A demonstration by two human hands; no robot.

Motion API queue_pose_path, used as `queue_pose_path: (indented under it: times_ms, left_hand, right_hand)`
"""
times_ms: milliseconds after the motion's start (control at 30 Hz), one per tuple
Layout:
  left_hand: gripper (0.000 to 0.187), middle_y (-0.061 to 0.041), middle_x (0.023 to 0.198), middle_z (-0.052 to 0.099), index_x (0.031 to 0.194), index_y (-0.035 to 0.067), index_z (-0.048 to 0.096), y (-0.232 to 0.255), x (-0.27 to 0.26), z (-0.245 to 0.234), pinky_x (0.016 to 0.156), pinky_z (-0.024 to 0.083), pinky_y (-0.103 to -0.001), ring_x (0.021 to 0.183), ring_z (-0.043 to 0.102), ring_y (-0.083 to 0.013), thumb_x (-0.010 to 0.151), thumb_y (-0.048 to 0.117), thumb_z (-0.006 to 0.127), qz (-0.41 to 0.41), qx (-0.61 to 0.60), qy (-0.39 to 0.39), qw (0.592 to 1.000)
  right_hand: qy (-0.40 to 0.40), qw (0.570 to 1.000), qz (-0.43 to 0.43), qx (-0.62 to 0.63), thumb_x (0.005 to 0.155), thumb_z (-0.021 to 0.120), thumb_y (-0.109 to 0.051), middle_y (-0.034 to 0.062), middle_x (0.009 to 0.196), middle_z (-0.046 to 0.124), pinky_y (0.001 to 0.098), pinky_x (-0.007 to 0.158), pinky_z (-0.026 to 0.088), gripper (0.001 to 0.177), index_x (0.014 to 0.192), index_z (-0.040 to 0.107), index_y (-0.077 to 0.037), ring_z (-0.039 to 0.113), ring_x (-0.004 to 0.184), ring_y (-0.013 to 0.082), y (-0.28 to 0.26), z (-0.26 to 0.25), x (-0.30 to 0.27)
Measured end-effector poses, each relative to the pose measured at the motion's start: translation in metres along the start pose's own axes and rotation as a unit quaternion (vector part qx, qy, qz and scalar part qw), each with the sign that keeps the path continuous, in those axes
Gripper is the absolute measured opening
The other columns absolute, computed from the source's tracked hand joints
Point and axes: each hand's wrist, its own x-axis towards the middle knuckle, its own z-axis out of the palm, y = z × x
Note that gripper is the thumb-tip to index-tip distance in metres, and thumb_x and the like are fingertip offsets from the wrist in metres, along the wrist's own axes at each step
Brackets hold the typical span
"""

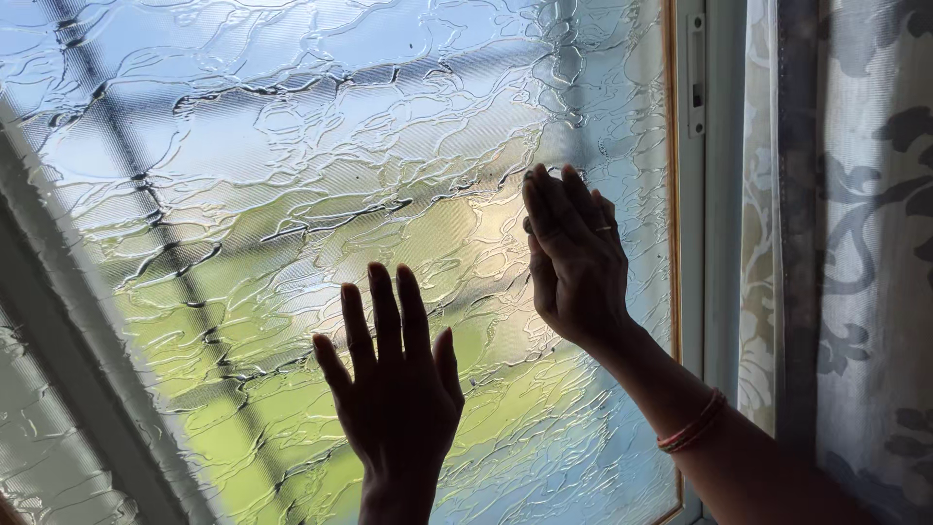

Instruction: The person wipes the textured glass of a window and its frame with a cloth. They systematically clean the vertical and horizontal sections of the frame and the glass surface, moving the cloth in various directions to cover the area.

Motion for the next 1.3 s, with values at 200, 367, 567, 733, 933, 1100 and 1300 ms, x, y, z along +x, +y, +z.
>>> queue_pose_path:
  times_ms: [200, 367, 567, 733, 933, 1100, 1300]
  left_hand:
    - [0.079, -0.024, 0.167, 0.018, 0.161, 0.007, 0.024, 0.065, 0.005, 0.013, 0.116, 0.015, -0.072, 0.154, 0.018, -0.0398, 0.096, 0.038, 0.057, -0.015, -0.110, 0.012, 0.994]
    - [0.073, -0.014, 0.171, 0.021, 0.164, 0.010, 0.026, 0.113, 0.021, 0.038, 0.122, 0.019, -0.065, 0.159, 0.019, -0.0297, 0.102, 0.036, 0.054, 0.063, -0.148, 0.005, 0.987]
    - [0.067, -0.008, 0.173, 0.022, 0.166, 0.012, 0.028, 0.122, 0.015, 0.054, 0.123, 0.016, -0.061, 0.160, 0.019, -0.0264, 0.107, 0.037, 0.047, 0.081, -0.022, 0.022, 0.996]
    - [0.067, -0.007, 0.172, 0.023, 0.165, 0.012, 0.028, 0.123, 0.016, 0.057, 0.122, 0.015, -0.060, 0.159, 0.020, -0.0266, 0.106, 0.037, 0.046, 0.082, -0.019, 0.013, 0.996]
    - [0.069, -0.008, 0.171, 0.021, 0.164, 0.013, 0.025, 0.123, 0.018, 0.058, 0.121, 0.016, -0.062, 0.158, 0.020, -0.0263, 0.104, 0.038, 0.046, 0.084, -0.031, -0.009, 0.996]
    - [0.069, -0.008, 0.172, 0.020, 0.165, 0.013, 0.024, 0.125, 0.019, 0.059, 0.122, 0.012, -0.061, 0.158, 0.018, -0.0260, 0.105, 0.039, 0.045, 0.079, -0.018, -0.002, 0.997]
    - [0.070, -0.009, 0.172, 0.020, 0.165, 0.013, 0.025, 0.127, 0.017, 0.059, 0.122, 0.011, -0.062, 0.158, 0.017, -0.0272, 0.104, 0.038, 0.048, 0.074, -0.022, -0.012, 0.997]
  right_hand:
    - [-0.018, 1.000, 0.009, 0.010, 0.105, 0.054, -0.014, 0.0156, 0.153, 0.055, 0.0505, 0.124, 0.031, 0.044, 0.148, 0.054, -0.004, 0.046, 0.149, 0.0361, 0.014, -0.007, -0.102]
    - [-0.074, 0.997, 0.011, 0.022, 0.104, 0.052, -0.015, 0.0165, 0.155, 0.050, 0.0506, 0.127, 0.023, 0.047, 0.149, 0.050, -0.004, 0.040, 0.151, 0.0347, 0.026, -0.020, -0.205]
    - [-0.115, 0.993, 0.001, 0.008, 0.103, 0.051, -0.019, 0.0168, 0.156, 0.048, 0.0517, 0.126, 0.021, 0.050, 0.150, 0.047, -0.004, 0.037, 0.152, 0.0348, 0.046, -0.032, -0.228]
    - [-0.075, 0.997, 0.002, -0.017, 0.105, 0.048, -0.016, 0.0195, 0.159, 0.047, 0.0536, 0.126, 0.024, 0.051, 0.154, 0.045, -0.002, 0.038, 0.152, 0.0385, 0.080, -0.021, -0.117]
    - [-0.011, 0.999, -0.034, -0.029, 0.114, 0.046, -0.016, 0.0203, 0.162, 0.048, 0.0516, 0.126, 0.032, 0.047, 0.158, 0.045, -0.001, 0.041, 0.154, 0.0400, 0.118, -0.015, 0.013]
    - [0.007, 1.000, -0.019, -0.018, 0.116, 0.045, -0.018, 0.0187, 0.163, 0.047, 0.0506, 0.127, 0.033, 0.046, 0.159, 0.043, -0.001, 0.041, 0.156, 0.0390, 0.131, -0.011, 0.013]
    - [-0.032, 0.999, 0.005, -0.041, 0.108, 0.046, -0.019, 0.0185, 0.159, 0.049, 0.0546, 0.124, 0.031, 0.049, 0.154, 0.046, -0.001, 0.043, 0.150, 0.0401, 0.119, -0.023, -0.094]
